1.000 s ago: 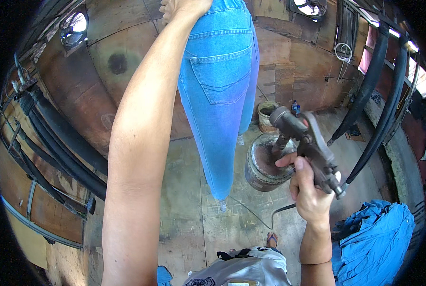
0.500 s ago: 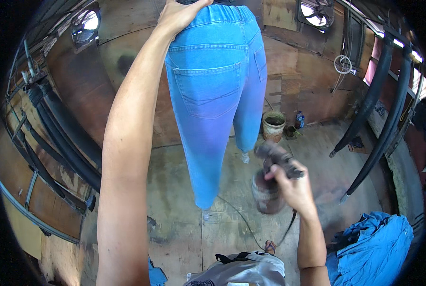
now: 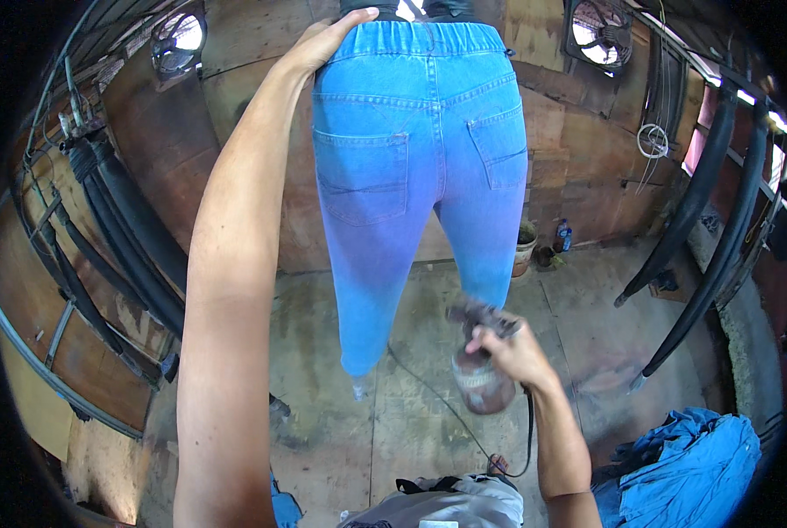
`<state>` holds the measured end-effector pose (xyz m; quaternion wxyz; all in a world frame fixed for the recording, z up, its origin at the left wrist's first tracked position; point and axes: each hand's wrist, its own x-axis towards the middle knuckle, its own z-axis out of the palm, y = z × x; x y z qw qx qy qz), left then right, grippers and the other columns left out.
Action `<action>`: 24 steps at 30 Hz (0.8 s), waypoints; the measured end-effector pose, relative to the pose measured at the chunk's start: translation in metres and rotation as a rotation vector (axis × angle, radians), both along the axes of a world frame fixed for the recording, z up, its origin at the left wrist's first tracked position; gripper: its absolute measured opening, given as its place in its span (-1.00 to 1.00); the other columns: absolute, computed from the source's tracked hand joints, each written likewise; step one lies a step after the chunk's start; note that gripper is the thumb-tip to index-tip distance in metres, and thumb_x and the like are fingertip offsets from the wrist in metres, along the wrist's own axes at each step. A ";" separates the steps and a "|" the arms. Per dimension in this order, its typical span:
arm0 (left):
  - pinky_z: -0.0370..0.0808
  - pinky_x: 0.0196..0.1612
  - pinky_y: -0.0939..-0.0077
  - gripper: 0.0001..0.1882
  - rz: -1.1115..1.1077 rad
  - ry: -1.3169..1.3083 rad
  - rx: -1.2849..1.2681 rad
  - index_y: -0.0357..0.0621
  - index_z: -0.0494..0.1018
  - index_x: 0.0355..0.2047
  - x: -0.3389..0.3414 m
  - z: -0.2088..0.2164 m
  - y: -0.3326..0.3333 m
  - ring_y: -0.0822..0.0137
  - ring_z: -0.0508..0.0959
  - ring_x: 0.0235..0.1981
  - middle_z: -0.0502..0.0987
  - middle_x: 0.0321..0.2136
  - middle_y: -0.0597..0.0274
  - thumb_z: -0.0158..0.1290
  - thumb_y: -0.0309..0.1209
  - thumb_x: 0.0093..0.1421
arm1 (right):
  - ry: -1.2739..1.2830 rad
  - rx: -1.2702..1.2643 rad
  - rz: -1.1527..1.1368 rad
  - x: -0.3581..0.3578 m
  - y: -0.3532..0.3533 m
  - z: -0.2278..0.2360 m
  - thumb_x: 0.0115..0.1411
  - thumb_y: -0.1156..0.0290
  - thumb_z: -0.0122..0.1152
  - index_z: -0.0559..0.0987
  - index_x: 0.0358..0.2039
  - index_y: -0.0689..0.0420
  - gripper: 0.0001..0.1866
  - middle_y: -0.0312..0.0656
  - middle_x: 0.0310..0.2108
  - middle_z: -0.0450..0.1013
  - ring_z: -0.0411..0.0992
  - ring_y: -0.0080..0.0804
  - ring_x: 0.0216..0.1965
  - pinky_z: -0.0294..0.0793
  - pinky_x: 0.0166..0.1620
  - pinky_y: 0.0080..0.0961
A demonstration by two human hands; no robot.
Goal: The person repeatedly picks up light blue denim pants from a pile, hangs them on a vertical stand, and sprays them with a handheld spray gun. After spraying, the person removes the pants and returns them to the pile, then repeats the process with another pair.
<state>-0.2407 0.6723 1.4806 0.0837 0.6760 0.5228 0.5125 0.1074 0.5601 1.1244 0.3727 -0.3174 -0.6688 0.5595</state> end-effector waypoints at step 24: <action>0.57 -0.09 0.02 -0.62 0.727 0.687 0.771 -0.21 0.56 -0.14 0.273 0.178 0.171 -0.14 0.62 -0.10 0.58 -0.13 -0.24 0.10 -0.16 0.20 | -0.287 0.071 -0.454 0.228 0.113 -0.080 0.11 0.42 0.23 0.53 0.19 0.08 -0.44 0.10 -0.37 0.61 0.61 -0.40 -0.33 0.54 -0.13 -0.41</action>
